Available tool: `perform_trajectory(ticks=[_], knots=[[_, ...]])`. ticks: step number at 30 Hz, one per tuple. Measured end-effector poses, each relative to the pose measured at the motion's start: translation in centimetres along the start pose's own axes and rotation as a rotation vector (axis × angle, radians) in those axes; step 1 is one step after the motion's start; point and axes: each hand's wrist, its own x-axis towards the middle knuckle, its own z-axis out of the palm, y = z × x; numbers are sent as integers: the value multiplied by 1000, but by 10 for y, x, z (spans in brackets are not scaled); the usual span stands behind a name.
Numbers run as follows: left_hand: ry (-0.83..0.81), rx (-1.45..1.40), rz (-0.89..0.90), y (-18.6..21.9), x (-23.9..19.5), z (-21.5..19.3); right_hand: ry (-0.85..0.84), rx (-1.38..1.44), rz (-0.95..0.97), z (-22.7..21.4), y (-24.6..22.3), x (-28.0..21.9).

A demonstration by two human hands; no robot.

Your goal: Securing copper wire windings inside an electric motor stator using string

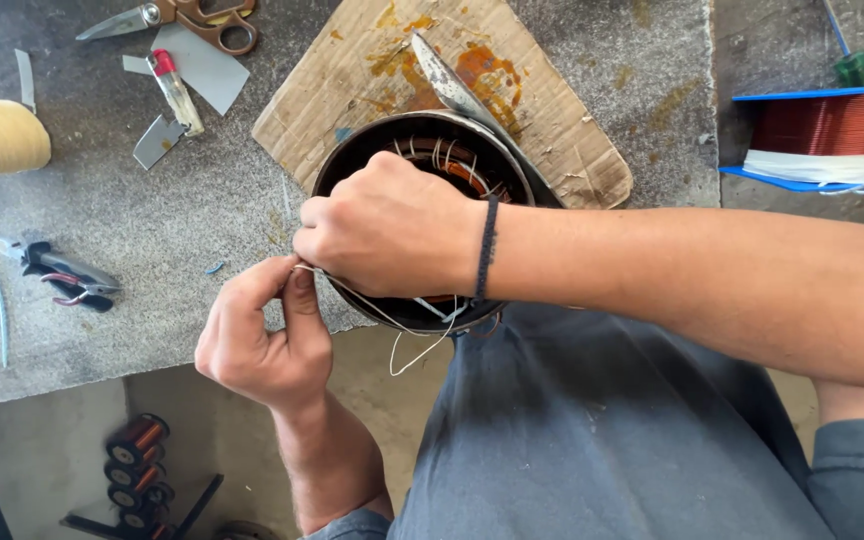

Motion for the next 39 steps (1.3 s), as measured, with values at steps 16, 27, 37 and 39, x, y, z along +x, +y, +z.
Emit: perform_trajectory(ticks=[16,27,37,39], knots=[[-56,-186,-107,-14,-10,-1,21,-191,167,-59,9,-57],[49,-462,-245,-19,-18,13,202,-11,-36,-52,11,-91],[0,-253,-249,-11,-2,2,490,397,-55,-44,19,-177],[-274,27,2,-4,16,-14,503,440,28,-34,20,-195]])
